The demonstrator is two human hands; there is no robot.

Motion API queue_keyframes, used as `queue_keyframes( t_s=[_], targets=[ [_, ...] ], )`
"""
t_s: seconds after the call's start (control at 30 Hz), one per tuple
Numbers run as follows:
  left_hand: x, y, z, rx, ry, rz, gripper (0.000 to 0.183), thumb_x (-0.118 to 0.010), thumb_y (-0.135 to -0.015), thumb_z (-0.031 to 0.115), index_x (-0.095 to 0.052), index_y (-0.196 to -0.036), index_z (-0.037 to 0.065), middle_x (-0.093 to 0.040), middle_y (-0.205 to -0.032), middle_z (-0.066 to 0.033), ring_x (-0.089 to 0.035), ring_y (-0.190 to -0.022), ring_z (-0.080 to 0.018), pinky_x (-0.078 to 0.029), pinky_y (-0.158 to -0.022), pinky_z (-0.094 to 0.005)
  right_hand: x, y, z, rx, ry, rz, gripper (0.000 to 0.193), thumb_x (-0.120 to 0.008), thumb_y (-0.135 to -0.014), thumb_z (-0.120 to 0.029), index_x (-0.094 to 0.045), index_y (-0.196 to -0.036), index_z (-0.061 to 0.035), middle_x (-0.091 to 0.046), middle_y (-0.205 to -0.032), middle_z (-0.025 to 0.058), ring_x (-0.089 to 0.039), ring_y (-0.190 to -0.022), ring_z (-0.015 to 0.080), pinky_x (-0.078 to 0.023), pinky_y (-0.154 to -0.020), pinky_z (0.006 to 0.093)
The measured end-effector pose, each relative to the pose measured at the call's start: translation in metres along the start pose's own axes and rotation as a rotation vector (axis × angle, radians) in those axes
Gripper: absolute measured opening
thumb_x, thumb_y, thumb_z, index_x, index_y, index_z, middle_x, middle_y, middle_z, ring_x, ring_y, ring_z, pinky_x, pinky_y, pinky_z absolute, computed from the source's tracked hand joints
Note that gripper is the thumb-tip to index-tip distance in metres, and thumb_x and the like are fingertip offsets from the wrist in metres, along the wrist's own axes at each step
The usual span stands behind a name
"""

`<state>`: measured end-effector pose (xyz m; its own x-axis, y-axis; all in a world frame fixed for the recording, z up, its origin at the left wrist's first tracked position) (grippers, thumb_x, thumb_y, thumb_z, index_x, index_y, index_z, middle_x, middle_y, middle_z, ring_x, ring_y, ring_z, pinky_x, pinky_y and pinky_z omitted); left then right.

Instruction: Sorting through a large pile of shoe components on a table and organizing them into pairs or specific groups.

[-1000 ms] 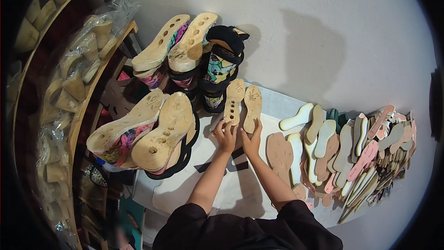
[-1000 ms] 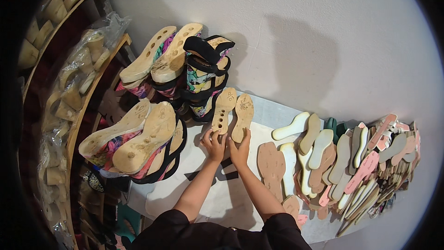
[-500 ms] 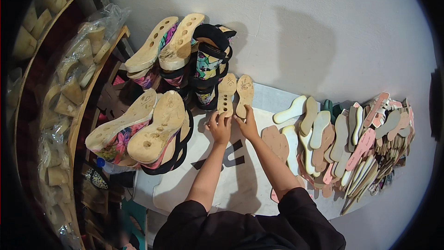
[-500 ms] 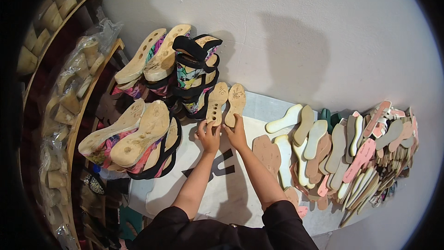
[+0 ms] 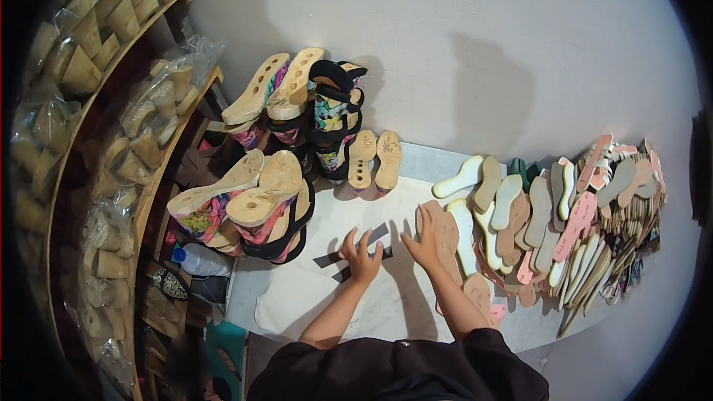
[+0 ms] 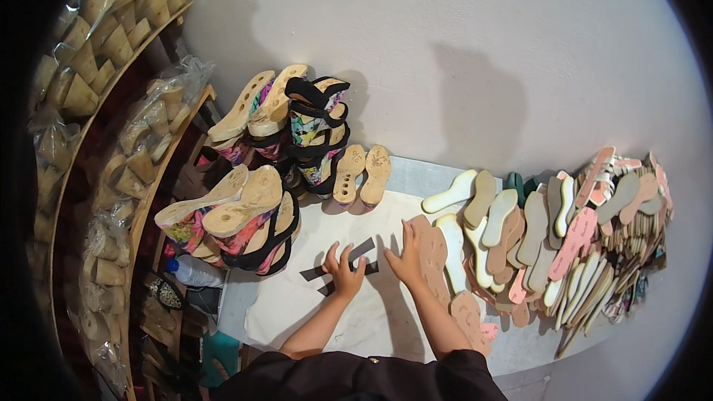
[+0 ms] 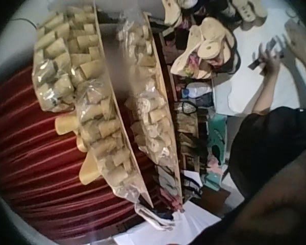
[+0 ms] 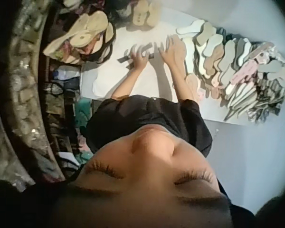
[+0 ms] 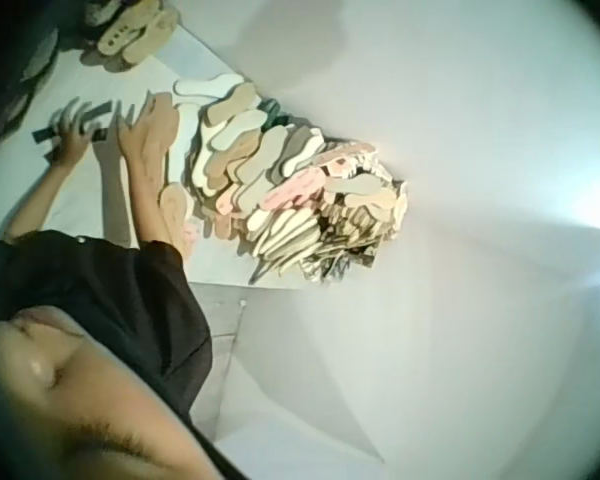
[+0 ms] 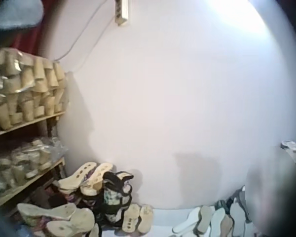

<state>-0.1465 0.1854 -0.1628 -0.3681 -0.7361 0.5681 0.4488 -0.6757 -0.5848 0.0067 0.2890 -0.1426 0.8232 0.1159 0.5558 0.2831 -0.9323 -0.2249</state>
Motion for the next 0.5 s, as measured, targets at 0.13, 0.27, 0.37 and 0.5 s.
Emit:
queue_keyframes(
  t_s=[0.13, 0.27, 0.37, 0.5],
  targets=[
    [0.010, 0.039, 0.029, -0.030, 0.150, -0.086, 0.044, -0.068, -0.076, 0.019, -0.054, -0.117, 0.014, -0.037, -0.128, -0.0177, -0.038, -0.117, -0.0350, -0.023, -0.095, -0.0480, 0.065, 0.069, 0.009, -0.108, 0.001, 0.134, 0.066, -0.067, -0.070, -0.012, -0.040, -0.130, -0.0056, -0.033, -0.131, 0.0257, -0.034, -0.123, 0.0419, -0.028, -0.103, 0.0445],
    [0.026, 0.054, 0.062, -0.072, 0.199, -0.176, 0.045, -0.068, -0.074, 0.016, -0.054, -0.117, 0.012, -0.037, -0.129, -0.0182, -0.035, -0.116, -0.0341, -0.023, -0.094, -0.0462, 0.134, 0.132, 0.022, -0.190, -0.005, 0.361, 0.047, -0.063, -0.072, -0.008, -0.051, -0.117, -0.0034, -0.042, -0.122, 0.0206, -0.042, -0.117, 0.0345, -0.034, -0.099, 0.0402],
    [0.037, 0.056, 0.078, -0.083, 0.226, -0.149, 0.047, -0.068, -0.072, 0.013, -0.053, -0.117, 0.011, -0.037, -0.129, -0.0195, -0.033, -0.118, -0.0344, -0.023, -0.095, -0.0452, 0.187, 0.164, 0.015, -0.199, 0.006, 0.471, 0.040, -0.063, -0.072, -0.006, -0.055, -0.111, -0.0027, -0.047, -0.118, 0.0176, -0.045, -0.113, 0.0315, -0.035, -0.097, 0.0390],
    [0.042, 0.054, 0.119, -0.108, 0.269, -0.054, 0.049, -0.065, -0.074, 0.009, -0.048, -0.119, 0.006, -0.033, -0.133, -0.0218, -0.028, -0.124, -0.0366, -0.018, -0.100, -0.0476, 0.256, 0.198, 0.002, -0.129, 0.053, 0.586, 0.035, -0.064, -0.071, -0.005, -0.057, -0.105, -0.0025, -0.051, -0.114, 0.0157, -0.049, -0.109, 0.0304, -0.038, -0.095, 0.0373]
  ],
)
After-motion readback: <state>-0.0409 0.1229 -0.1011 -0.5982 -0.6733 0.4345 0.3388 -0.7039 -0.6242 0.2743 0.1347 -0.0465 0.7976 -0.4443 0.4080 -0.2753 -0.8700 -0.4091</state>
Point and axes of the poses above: each hand's wrist, its own y-axis away from the middle knuckle, its own x-axis out of the back of the hand, z = x × y, the point moved 7 cm from there along -y, towards the middle knuckle
